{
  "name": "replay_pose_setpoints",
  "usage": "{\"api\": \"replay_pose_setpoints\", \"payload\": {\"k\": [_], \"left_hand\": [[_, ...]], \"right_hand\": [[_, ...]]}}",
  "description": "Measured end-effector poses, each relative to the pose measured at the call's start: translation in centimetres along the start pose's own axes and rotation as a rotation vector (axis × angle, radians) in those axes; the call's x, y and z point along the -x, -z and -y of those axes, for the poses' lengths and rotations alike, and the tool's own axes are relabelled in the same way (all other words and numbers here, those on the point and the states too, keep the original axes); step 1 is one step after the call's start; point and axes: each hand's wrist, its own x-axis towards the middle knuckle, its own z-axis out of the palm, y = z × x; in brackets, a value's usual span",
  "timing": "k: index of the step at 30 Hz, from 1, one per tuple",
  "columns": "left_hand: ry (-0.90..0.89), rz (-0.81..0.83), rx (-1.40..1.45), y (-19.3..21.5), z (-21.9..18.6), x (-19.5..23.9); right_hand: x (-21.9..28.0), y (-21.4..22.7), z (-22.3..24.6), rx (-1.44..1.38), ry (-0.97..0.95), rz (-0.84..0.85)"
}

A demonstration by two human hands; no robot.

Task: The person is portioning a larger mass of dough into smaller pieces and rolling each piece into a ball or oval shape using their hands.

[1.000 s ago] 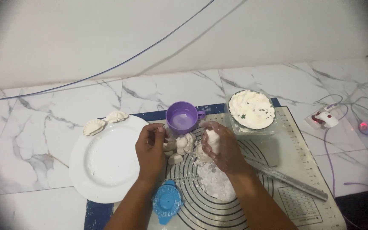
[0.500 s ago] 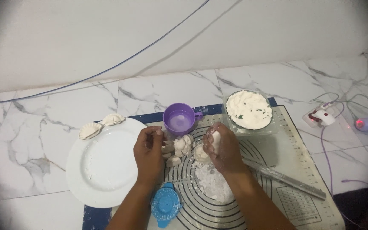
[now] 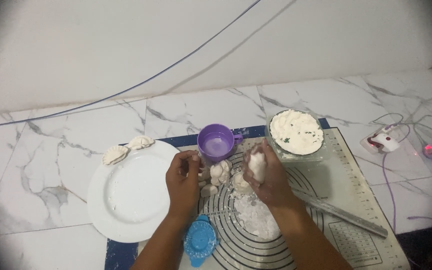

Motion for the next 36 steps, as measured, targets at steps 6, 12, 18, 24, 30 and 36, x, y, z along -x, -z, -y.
{"api": "replay_pose_setpoints", "payload": {"k": [6, 12, 18, 24, 30, 36], "left_hand": [[-0.051, -0.026, 0.036, 0.0, 1.1, -0.3], [-0.034, 0.004, 0.034, 0.2, 0.7, 0.0], [0.086, 0.006, 0.173, -0.1, 0.0, 0.2], [0.002, 0.016, 0.100, 0.0, -0.7, 0.2], [-0.062, 0.015, -0.025, 0.0, -0.5, 0.2], [-0.096, 0.008, -0.012, 0.0, 0.3, 0.1]], "right_hand": [[0.9, -2.6, 0.3, 0.098, 0.084, -0.174], [1.5, -6.1, 2.7, -0.127, -0.057, -0.078], [0.5, -0.1, -1.2, -0.181, 0.028, -0.030], [1.3, -2.4, 0.2, -0.214, -0.031, -0.077], [1.4, -3.7, 0.6, 0.029, -0.023, -0.262], [0.8, -4.0, 0.9, -0.059, -0.030, -0.162]]}}
